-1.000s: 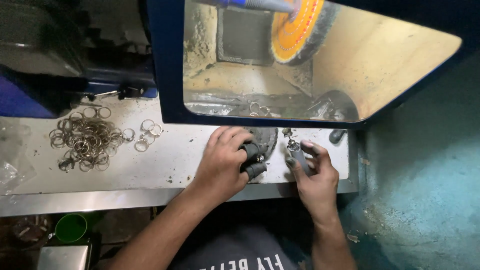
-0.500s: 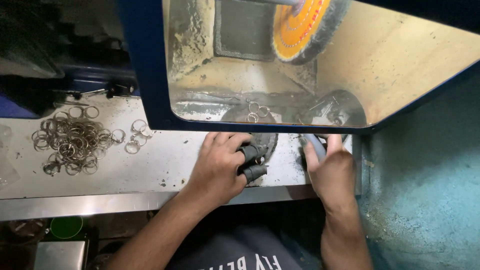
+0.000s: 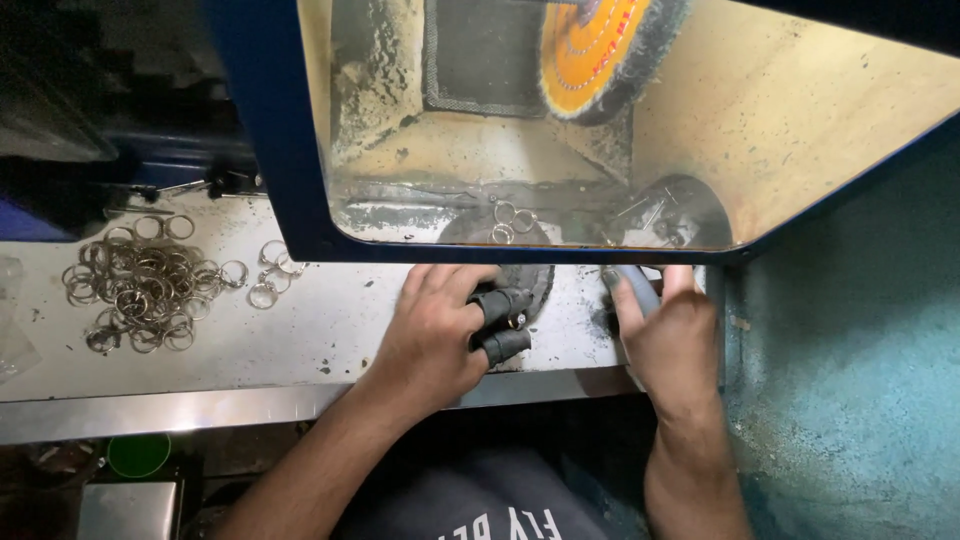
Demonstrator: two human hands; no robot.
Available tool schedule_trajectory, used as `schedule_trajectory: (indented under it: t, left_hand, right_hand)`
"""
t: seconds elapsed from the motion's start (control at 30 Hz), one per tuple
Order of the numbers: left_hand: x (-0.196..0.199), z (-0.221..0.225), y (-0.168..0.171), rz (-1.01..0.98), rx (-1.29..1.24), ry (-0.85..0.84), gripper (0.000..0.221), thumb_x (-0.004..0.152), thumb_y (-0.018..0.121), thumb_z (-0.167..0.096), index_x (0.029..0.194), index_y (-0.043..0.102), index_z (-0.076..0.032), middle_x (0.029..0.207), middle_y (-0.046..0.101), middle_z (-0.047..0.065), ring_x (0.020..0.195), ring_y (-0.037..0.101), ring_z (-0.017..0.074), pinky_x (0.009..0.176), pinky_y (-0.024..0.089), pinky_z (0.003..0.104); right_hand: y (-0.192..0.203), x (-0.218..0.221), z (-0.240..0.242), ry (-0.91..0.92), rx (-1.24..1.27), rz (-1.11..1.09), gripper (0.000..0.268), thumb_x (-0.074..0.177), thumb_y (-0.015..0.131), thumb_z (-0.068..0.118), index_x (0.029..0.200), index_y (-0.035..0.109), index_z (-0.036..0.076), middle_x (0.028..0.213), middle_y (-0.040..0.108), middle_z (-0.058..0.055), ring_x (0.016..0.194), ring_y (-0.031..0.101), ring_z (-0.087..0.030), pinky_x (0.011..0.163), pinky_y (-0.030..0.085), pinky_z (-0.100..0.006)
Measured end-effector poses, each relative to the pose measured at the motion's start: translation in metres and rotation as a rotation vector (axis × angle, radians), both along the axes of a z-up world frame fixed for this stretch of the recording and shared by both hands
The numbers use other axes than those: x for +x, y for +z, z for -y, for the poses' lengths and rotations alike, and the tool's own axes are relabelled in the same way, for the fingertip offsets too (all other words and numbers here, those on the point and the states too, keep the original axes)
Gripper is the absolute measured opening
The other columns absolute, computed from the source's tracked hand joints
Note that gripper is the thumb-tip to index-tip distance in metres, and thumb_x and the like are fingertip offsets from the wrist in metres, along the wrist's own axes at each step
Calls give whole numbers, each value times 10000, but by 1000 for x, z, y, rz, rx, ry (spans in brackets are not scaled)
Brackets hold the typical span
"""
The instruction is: Using a handheld rotary tool to polish or finish small metal rings at a jewelry workbench.
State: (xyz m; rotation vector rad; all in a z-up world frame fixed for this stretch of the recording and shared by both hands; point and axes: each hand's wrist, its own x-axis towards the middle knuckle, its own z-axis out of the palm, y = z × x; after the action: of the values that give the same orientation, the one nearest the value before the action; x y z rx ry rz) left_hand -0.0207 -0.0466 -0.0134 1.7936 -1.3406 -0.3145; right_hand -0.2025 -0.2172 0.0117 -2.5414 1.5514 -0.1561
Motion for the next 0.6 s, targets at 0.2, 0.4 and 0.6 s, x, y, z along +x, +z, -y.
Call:
schedule_trajectory:
  t: [0.2, 0.4, 0.6]
  left_hand:
    - [1, 0, -2, 2, 7, 5, 153, 667, 818, -3, 815, 780, 0, 1129, 697, 120, 1137, 587, 332, 1042, 355, 504]
    - [1, -1, -10, -6, 19, -10, 162, 631, 754, 52, 775, 778, -18, 1119, 702, 100, 1135, 583, 306, 1049, 343, 500]
    - [2, -1, -10, 7, -21, -30, 205, 573, 686, 71, 753, 765, 13, 1130, 696, 105, 1123, 580, 318, 1033, 357, 502]
  right_hand:
    - [-2, -3, 1, 22, 4, -45, 408, 916, 773, 327, 1142, 646, 12, 928, 735, -277, 890, 739, -463, 708, 602, -544]
    - [11, 12, 2, 63, 25, 33, 302, 931, 772, 134, 1145, 654, -43, 972, 720, -305, 859, 739, -479, 664, 618, -500]
    - [-3, -10, -11, 453, -139, 399, 377, 781, 908, 62, 1101, 711, 26, 1043, 709, -180, 972, 724, -435, 820, 578, -500]
